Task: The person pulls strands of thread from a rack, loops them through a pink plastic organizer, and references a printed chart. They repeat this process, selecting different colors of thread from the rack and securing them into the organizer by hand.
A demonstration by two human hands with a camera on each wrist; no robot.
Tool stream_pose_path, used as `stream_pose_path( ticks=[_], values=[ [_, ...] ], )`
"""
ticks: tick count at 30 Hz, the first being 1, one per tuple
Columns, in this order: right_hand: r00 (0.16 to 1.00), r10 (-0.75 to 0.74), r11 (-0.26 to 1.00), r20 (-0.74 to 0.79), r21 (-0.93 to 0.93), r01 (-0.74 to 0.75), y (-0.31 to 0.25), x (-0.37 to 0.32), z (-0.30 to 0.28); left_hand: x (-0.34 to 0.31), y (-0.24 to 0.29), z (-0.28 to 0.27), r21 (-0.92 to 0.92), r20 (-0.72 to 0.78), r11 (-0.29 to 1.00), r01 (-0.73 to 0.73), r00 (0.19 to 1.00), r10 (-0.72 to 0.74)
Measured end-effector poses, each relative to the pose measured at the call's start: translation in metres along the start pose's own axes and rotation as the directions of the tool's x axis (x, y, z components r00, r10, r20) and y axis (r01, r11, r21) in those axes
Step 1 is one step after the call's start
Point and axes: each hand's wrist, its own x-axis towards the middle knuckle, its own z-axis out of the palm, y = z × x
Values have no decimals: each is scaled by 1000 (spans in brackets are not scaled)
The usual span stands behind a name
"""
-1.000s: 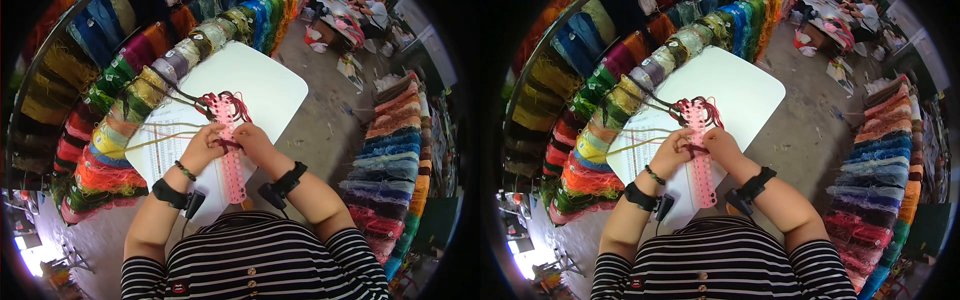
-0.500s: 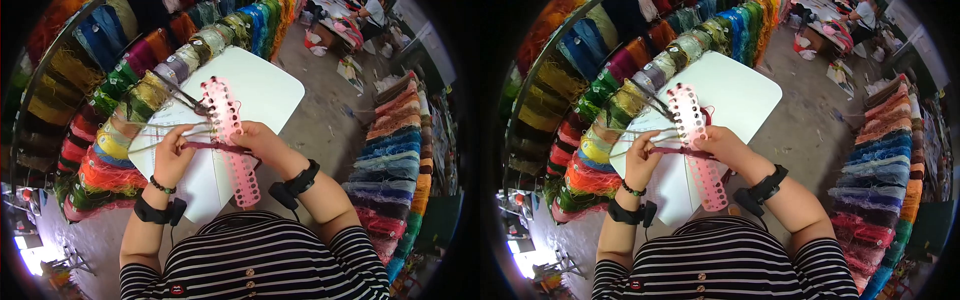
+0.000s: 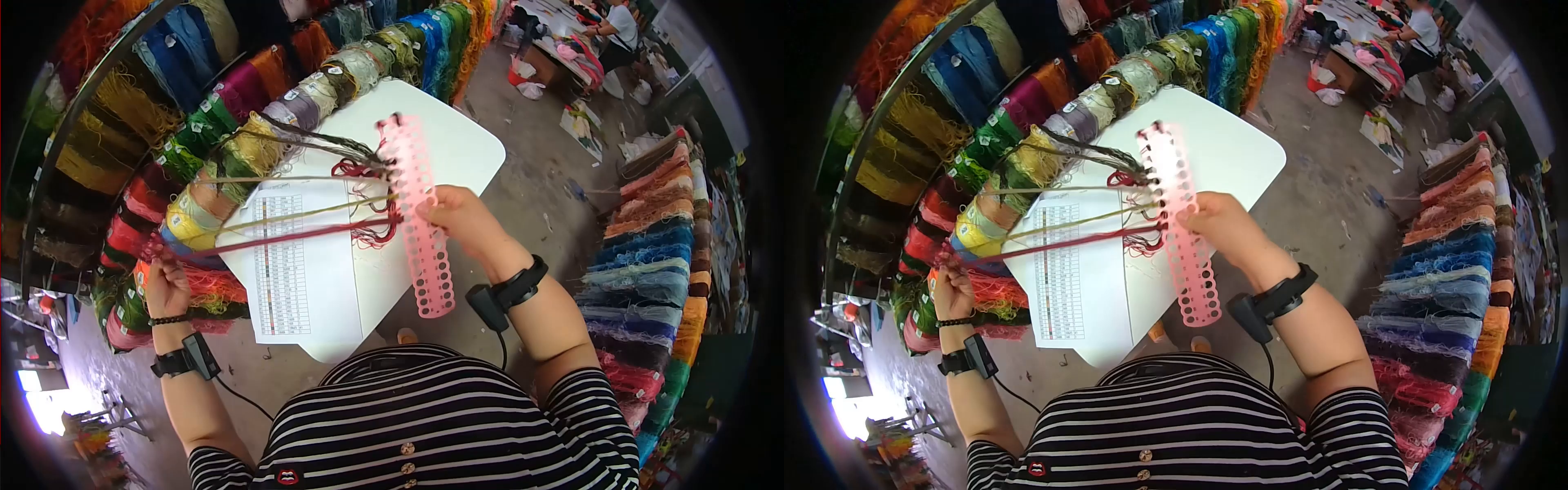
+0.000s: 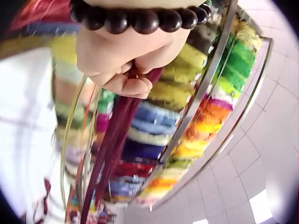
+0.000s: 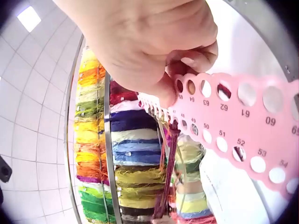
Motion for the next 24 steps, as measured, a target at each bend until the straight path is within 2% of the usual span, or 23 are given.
stream_pose_path(
  ticks=[3,4,5,7,8,10,11,12,13,15,17,19,21,23,24],
  values=[
    [999,36,997,10,-68,-35,3,10,10,16,20,-2,81,74,996,-23,997,17],
    [1000,20,998,3,60,-20,-1,11,21,21,24,6,41,137,999,-31,990,25],
    [1000,3,1000,1,6,-3,0,15,23,28,25,12,91,46,991,-101,994,97],
    [1000,-22,995,-1,-100,22,15,28,25,23,13,62,210,-131,954,-212,961,243],
    [1000,-14,995,-2,-98,14,24,36,23,30,23,42,178,-161,980,-90,980,119],
    [1000,6,995,0,-95,-6,38,48,24,10,6,50,437,-98,896,-78,986,134],
    [1000,24,994,-9,-106,-25,40,50,25,-3,-4,57,556,-66,828,-75,989,134],
    [999,42,992,-21,-117,-44,38,48,29,-15,-12,60,695,-104,718,-48,981,166],
    [998,62,990,-33,-129,-65,37,47,32,-23,-15,49,735,-105,677,-34,981,164],
    [997,-45,956,-67,-293,23,72,65,24,-37,-31,16,807,-113,591,-4,981,161],
    [982,-165,898,-89,-425,112,83,68,23,-53,-55,-18,800,-192,592,94,976,106],
    [948,-302,831,-96,-513,213,65,58,33,-76,-83,1,846,-359,452,283,929,91],
    [979,-160,873,-126,-482,81,69,62,33,-82,-110,-32,796,-407,508,329,912,47],
    [982,-135,936,-133,-343,82,78,64,32,-89,-128,-29,745,-396,582,325,918,-5],
    [983,-96,949,-157,-312,43,79,64,32,-91,-133,-26,770,-377,561,304,926,15]
  ],
)
